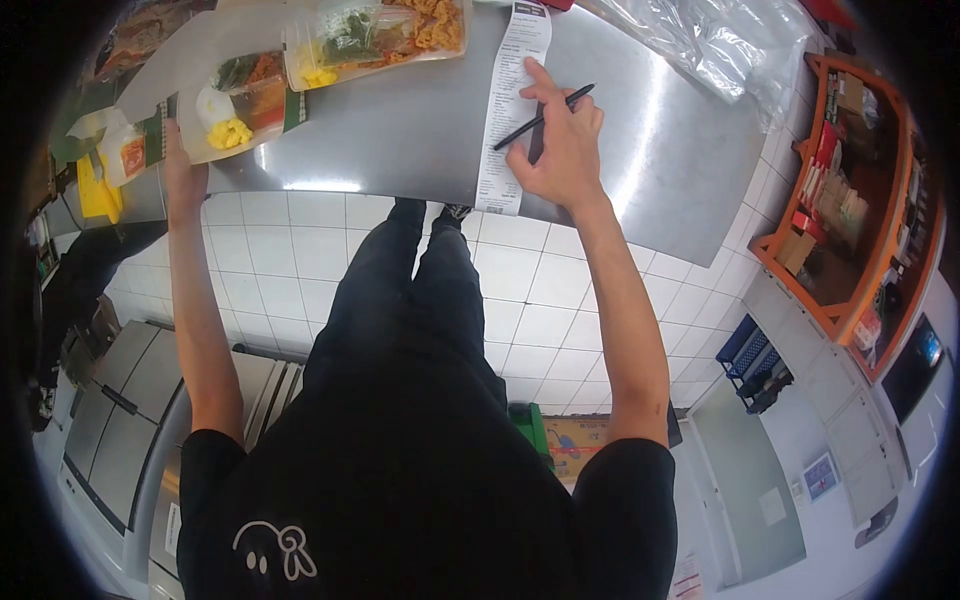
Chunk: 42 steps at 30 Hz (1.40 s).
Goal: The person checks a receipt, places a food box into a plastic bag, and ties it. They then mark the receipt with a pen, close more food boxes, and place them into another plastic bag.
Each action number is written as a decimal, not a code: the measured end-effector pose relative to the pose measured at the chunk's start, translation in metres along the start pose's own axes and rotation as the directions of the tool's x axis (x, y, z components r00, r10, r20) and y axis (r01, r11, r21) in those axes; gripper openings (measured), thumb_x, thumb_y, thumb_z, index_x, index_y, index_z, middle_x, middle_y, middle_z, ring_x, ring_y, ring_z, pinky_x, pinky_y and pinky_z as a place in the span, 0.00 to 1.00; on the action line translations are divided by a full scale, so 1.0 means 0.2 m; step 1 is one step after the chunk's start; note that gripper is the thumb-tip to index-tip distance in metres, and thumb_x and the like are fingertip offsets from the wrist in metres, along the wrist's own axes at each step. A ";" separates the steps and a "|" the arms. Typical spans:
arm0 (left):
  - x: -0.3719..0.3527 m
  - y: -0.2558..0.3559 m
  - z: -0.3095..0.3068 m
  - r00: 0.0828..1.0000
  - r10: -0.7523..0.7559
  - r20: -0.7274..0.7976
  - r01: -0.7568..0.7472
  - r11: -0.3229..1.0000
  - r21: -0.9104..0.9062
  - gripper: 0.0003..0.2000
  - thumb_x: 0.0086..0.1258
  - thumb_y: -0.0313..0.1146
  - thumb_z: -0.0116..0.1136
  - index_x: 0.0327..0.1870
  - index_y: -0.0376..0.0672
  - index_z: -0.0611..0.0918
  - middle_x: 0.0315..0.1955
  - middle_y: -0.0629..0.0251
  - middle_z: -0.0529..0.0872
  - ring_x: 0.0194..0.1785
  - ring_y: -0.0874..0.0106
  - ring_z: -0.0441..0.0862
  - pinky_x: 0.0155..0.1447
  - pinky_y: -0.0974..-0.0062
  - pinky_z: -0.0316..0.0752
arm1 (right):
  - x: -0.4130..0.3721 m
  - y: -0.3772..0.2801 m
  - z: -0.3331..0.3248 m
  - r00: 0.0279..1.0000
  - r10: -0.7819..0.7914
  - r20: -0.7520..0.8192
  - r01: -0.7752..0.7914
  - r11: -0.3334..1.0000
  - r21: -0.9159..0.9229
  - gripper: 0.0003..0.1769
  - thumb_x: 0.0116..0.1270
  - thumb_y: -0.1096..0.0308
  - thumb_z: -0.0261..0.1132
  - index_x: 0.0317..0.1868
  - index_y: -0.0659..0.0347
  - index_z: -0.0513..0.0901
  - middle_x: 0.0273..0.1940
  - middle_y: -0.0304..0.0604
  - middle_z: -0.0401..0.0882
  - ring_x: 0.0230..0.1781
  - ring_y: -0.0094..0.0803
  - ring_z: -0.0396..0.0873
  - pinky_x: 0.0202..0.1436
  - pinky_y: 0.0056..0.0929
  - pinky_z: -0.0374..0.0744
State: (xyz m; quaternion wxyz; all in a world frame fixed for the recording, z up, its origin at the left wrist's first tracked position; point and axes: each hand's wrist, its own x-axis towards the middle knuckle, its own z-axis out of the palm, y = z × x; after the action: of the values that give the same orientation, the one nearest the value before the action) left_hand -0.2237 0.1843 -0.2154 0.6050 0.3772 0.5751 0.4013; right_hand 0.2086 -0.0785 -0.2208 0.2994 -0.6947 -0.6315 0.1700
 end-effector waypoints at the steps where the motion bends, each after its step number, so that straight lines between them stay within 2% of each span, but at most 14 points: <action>1: 0.00 0.00 0.00 1.000 -0.014 -0.007 0.014 1.000 -0.003 0.27 0.86 0.48 0.38 0.72 0.34 0.69 0.68 0.60 0.75 0.70 0.69 0.72 0.76 0.68 0.63 | 0.00 0.00 -0.01 1.000 -0.016 0.022 0.016 1.000 -0.025 0.37 0.44 0.66 0.69 0.60 0.57 0.71 0.72 0.37 0.72 0.50 0.43 0.68 0.61 0.42 0.60; 15: -0.02 0.00 0.00 0.999 0.025 -0.037 -0.027 0.997 -0.071 0.20 0.85 0.42 0.47 0.64 0.34 0.76 0.59 0.61 0.81 0.62 0.72 0.77 0.69 0.71 0.69 | -0.03 0.06 0.00 0.991 -0.124 0.049 0.128 0.986 -0.105 0.60 0.46 0.49 0.79 0.72 0.69 0.57 0.67 0.47 0.69 0.56 0.49 0.66 0.60 0.43 0.59; 17: -0.04 -0.03 -0.03 0.742 0.664 -0.093 -0.453 0.598 0.661 0.15 0.83 0.36 0.51 0.58 0.34 0.81 0.50 0.61 0.85 0.51 0.74 0.80 0.59 0.74 0.74 | -0.03 0.05 0.00 0.991 -0.125 0.042 0.129 0.986 -0.109 0.62 0.46 0.49 0.80 0.74 0.68 0.56 0.63 0.47 0.72 0.56 0.48 0.66 0.60 0.44 0.59; 20: -0.31 0.02 0.07 0.576 0.812 -0.095 -0.605 0.501 0.618 0.10 0.80 0.30 0.53 0.49 0.33 0.84 0.42 0.62 0.87 0.43 0.75 0.79 0.51 0.76 0.76 | -0.05 0.02 -0.01 0.995 -0.076 0.067 0.082 0.991 -0.101 0.62 0.45 0.48 0.80 0.75 0.66 0.57 0.56 0.45 0.75 0.55 0.47 0.67 0.60 0.44 0.60; 21: -0.47 0.00 0.25 0.578 0.815 0.027 -0.694 0.474 0.541 0.07 0.77 0.27 0.54 0.44 0.34 0.82 0.39 0.61 0.87 0.39 0.72 0.81 0.47 0.76 0.77 | -0.04 0.00 -0.03 0.995 -0.042 0.095 0.052 0.993 -0.105 0.63 0.45 0.48 0.80 0.76 0.64 0.57 0.52 0.45 0.75 0.55 0.47 0.67 0.60 0.44 0.59; 22: -0.48 -0.14 0.10 0.595 0.646 0.478 -0.785 0.342 0.516 0.08 0.75 0.26 0.55 0.47 0.33 0.82 0.38 0.60 0.87 0.43 0.72 0.83 0.49 0.73 0.77 | -0.01 0.00 -0.04 0.993 -0.020 0.117 0.034 0.993 -0.114 0.64 0.44 0.48 0.80 0.78 0.63 0.57 0.48 0.44 0.75 0.54 0.47 0.67 0.60 0.45 0.59; 23: -0.71 -0.12 0.61 0.418 0.741 0.526 -0.908 0.320 0.270 0.10 0.69 0.24 0.60 0.50 0.37 0.83 0.41 0.58 0.88 0.42 0.65 0.85 0.49 0.71 0.79 | 0.00 0.00 -0.04 0.994 -0.032 0.108 0.043 0.993 -0.109 0.64 0.44 0.48 0.80 0.78 0.63 0.57 0.48 0.44 0.75 0.54 0.47 0.67 0.60 0.45 0.59; 24: -0.80 -0.10 0.80 0.534 0.382 0.755 -0.804 0.505 0.314 0.15 0.65 0.25 0.63 0.53 0.40 0.83 0.47 0.59 0.88 0.50 0.60 0.84 0.56 0.64 0.78 | -0.02 0.01 -0.04 0.994 -0.044 0.099 0.055 0.992 -0.111 0.64 0.44 0.48 0.80 0.78 0.64 0.57 0.49 0.44 0.75 0.54 0.47 0.67 0.60 0.45 0.60; 25: -0.81 -0.19 0.95 0.426 0.347 0.835 -0.869 0.413 0.272 0.20 0.65 0.26 0.63 0.60 0.43 0.80 0.56 0.59 0.84 0.60 0.57 0.79 0.65 0.58 0.71 | -0.01 0.01 -0.03 0.994 -0.060 0.086 0.070 0.991 -0.110 0.64 0.44 0.48 0.79 0.78 0.64 0.57 0.49 0.45 0.75 0.54 0.46 0.67 0.59 0.46 0.60; 35: -0.72 -0.43 1.17 0.378 0.319 0.869 -0.916 0.262 0.302 0.31 0.57 0.48 0.68 0.61 0.43 0.78 0.73 0.62 0.68 0.71 0.61 0.67 0.64 0.52 0.63 | -0.02 0.01 0.01 0.986 -0.128 -0.104 0.145 0.974 0.174 0.37 0.52 0.62 0.79 0.50 0.60 0.60 0.73 0.55 0.68 0.59 0.51 0.67 0.64 0.46 0.63; 37: -0.70 -0.41 1.17 0.359 0.309 0.880 -0.928 0.215 0.303 0.32 0.57 0.50 0.69 0.62 0.44 0.77 0.73 0.62 0.68 0.72 0.61 0.66 0.63 0.52 0.64 | -0.08 0.10 0.09 0.969 -0.135 -0.209 0.160 0.981 0.110 0.30 0.61 0.62 0.75 0.50 0.60 0.61 0.68 0.56 0.73 0.52 0.46 0.73 0.60 0.41 0.69; 39: -0.70 -0.42 1.17 0.360 0.278 0.891 -0.929 0.188 0.318 0.35 0.56 0.54 0.69 0.63 0.43 0.76 0.74 0.61 0.67 0.76 0.61 0.63 0.61 0.51 0.64 | -0.22 0.24 0.19 0.825 0.269 -0.497 0.049 0.842 0.537 0.16 0.74 0.60 0.63 0.45 0.61 0.66 0.57 0.54 0.79 0.42 0.36 0.77 0.49 0.35 0.76; 41: -0.69 -0.44 1.19 0.374 0.291 0.881 -0.920 0.235 0.313 0.39 0.56 0.56 0.70 0.67 0.44 0.73 0.75 0.60 0.66 0.78 0.61 0.61 0.62 0.51 0.63 | -0.30 0.23 0.23 0.790 0.449 -0.416 -0.114 0.776 0.621 0.17 0.81 0.58 0.51 0.41 0.64 0.76 0.42 0.47 0.83 0.32 0.29 0.77 0.37 0.28 0.77; 42: -0.69 -0.45 1.19 0.395 0.277 0.876 -0.906 0.272 0.323 0.45 0.55 0.56 0.71 0.73 0.44 0.67 0.76 0.61 0.66 0.79 0.61 0.60 0.64 0.52 0.61 | -0.24 0.11 0.15 0.865 0.275 -0.420 -0.068 0.893 0.445 0.23 0.82 0.57 0.49 0.39 0.66 0.83 0.32 0.42 0.81 0.29 0.27 0.76 0.34 0.28 0.74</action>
State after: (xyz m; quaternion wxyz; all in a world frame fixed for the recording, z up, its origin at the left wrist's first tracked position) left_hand 0.0169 0.0235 -0.2303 0.3057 0.9165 0.2102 0.1498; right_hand 0.2006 -0.1207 -0.2635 0.5681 -0.6895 -0.4226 0.1526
